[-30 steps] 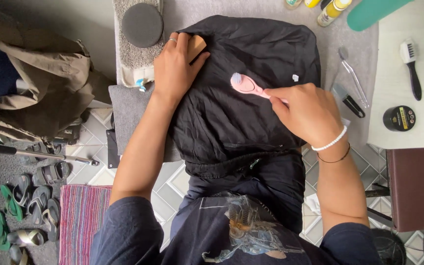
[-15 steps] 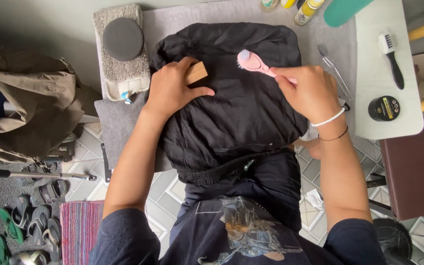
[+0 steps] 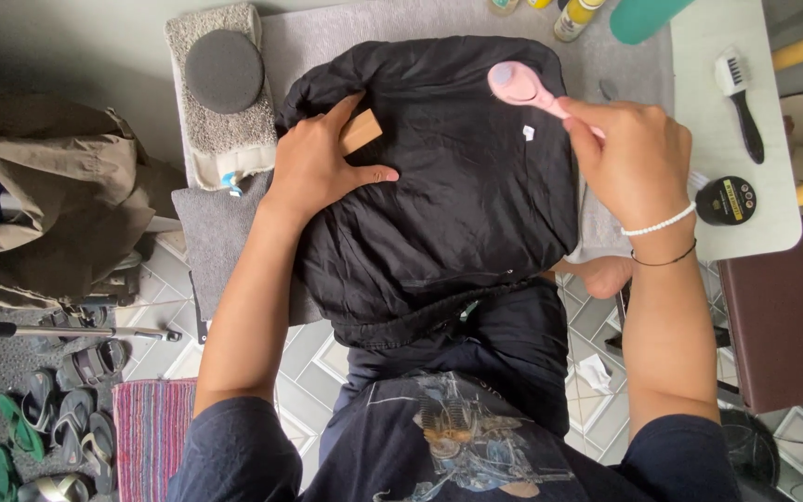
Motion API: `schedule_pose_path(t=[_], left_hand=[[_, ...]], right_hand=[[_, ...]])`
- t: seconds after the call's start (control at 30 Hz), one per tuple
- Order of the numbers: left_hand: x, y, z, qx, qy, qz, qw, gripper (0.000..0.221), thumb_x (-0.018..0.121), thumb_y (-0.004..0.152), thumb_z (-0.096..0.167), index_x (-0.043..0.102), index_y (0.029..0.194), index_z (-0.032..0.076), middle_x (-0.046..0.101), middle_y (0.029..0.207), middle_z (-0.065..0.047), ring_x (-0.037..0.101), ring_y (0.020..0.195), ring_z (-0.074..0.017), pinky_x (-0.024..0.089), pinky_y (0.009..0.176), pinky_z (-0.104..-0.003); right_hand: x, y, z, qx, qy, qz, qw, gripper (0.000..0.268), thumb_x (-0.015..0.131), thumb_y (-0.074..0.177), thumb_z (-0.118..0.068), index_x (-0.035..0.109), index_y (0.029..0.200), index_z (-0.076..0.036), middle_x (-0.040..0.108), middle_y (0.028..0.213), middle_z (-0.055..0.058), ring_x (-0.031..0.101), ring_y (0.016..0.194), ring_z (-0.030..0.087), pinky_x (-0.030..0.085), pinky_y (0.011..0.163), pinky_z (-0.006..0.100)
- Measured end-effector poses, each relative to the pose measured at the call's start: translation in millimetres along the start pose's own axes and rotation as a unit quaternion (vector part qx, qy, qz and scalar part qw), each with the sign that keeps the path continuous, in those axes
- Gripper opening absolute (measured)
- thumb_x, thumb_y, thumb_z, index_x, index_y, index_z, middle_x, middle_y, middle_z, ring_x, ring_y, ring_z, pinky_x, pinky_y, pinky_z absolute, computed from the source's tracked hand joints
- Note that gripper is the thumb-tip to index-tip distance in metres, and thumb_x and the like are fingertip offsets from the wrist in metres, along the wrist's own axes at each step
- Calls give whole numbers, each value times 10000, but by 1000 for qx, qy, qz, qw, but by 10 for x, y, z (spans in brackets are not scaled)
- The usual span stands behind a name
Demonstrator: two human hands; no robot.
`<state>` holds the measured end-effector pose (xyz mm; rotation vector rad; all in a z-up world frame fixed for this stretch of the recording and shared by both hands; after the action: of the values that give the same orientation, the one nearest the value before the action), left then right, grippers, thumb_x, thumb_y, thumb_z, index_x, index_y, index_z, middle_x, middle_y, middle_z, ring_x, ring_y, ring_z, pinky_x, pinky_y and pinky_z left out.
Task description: Cleaning a black bag using various brushes and cleaning solutions on a workstation.
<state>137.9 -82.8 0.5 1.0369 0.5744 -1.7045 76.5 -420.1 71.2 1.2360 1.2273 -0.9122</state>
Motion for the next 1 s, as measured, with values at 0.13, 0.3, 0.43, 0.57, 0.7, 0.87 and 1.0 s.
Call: schedule_pose_path(t=[0.13,0.3,0.43,0.57,0.7,0.87,1.0], left_hand=[[17,5,-30,-25,-2,-21,999,1103,865,670,737,499,1500,108,744,1010,-182,683,943,-418,509,706,-524],[-5,1,11,-12,-10,-14,1000,1076,879,684,700,507,1492,95,748,1125,-158,686,986,-414,517,727,-531],[-15,5,10,-17,-15,-12,1000,1078,873,677,708,509,1490,102,744,1142,-157,672,1016,-430,508,754,-532],[-16,-26,23,3,-10,10,1000,1043,821,740,734,526,1473,54,757,1114,-147,701,973,-397,531,736,-523],[-12,-34,10,-15,-29,-2,999,1049,847,718,711,515,1487,79,756,1109,-136,686,987,-403,512,754,-508],[-52,-10,21,-15,-27,-8,1000,1070,855,709,713,500,1486,68,752,1130,-141,691,993,-396,521,754,-518],[-47,-28,14,-8,-32,-3,999,1039,852,714,698,516,1477,78,744,1193,-141,682,1041,-409,516,776,-527]], right_hand=[[-186,-46,-71,-10,18,28,999,261,678,1080,-200,829,1293,-219,690,749,65,600,624,371,407,485,493],[-114,-115,15,63,46,-114,990,271,642,1038,-282,798,1255,-322,769,886,106,664,784,457,492,620,544],[-193,-113,-16,-8,20,41,999,256,695,1072,-190,837,1284,-208,675,752,59,587,627,351,401,493,488],[-142,-123,-224,-1,109,-107,988,275,674,1005,-197,802,1232,-282,776,857,41,677,686,315,479,571,444],[-68,-108,-83,31,21,-26,999,277,643,1047,-236,827,1249,-285,755,835,79,661,746,403,449,555,526],[-200,-66,-424,-104,174,14,979,256,691,1048,-88,803,1278,-84,735,851,113,605,660,289,415,564,405],[112,-30,-385,-49,90,-58,993,263,646,1037,-209,797,1250,-238,606,742,47,592,643,342,383,463,478]])
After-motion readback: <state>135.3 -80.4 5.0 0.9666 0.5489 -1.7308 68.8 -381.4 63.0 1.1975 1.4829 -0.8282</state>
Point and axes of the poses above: each hand's wrist, its own y-axis towards the middle knuckle, its own x-axis out of the palm, z = x × y, the point moved 4 cm from there along y, towards the middle knuckle
